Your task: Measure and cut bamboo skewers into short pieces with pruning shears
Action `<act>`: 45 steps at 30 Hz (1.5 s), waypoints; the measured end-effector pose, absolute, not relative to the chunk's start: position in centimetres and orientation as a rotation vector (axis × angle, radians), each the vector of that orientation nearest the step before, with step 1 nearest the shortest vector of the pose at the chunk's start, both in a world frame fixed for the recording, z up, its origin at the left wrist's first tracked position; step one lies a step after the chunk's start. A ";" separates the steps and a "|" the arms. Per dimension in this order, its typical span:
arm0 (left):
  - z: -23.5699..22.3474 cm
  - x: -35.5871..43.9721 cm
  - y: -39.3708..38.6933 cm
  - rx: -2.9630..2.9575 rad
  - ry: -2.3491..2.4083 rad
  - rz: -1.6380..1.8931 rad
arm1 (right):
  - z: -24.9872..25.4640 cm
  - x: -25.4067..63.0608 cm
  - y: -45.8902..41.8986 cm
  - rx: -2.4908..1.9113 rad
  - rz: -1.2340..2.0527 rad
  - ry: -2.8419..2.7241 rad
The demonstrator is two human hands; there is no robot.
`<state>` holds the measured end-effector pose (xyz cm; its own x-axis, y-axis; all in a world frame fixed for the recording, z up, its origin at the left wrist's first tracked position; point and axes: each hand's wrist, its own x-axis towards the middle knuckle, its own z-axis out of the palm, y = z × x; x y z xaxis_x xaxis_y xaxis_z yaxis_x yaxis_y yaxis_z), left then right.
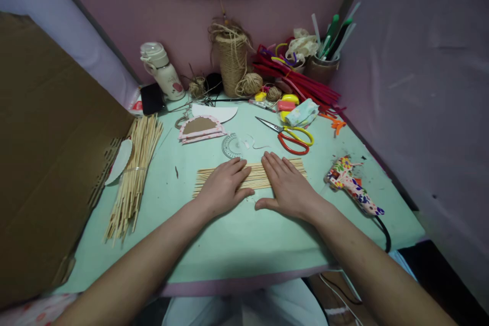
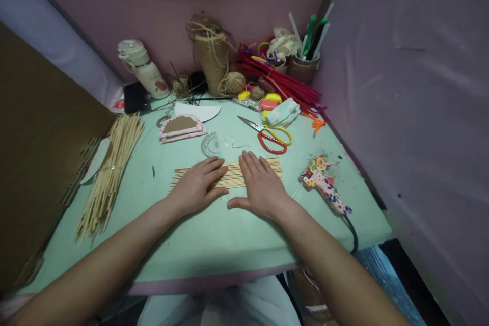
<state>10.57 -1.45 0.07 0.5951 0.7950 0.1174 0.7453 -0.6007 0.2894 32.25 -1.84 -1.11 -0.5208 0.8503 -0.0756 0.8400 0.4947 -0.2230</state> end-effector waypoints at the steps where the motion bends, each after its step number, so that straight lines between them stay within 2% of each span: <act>1: 0.1 10.6 -1.5 2.608 1.286 0.354 | -1.1 32.2 -1.9 -1.514 0.361 -2.678; 9: -0.9 10.8 -1.9 2.579 1.342 0.383 | -1.0 32.2 -1.9 -1.503 0.363 -2.656; 18: -0.6 11.1 -2.3 2.550 1.400 0.232 | -1.0 32.2 -1.9 -1.512 0.390 -2.665; 28: -0.7 11.2 -2.2 2.530 1.408 0.274 | -1.0 32.2 -1.9 -1.526 0.385 -2.664; 45: -1.0 11.2 -2.6 2.508 1.436 0.215 | -2.4 32.5 -1.9 -1.418 0.231 -2.669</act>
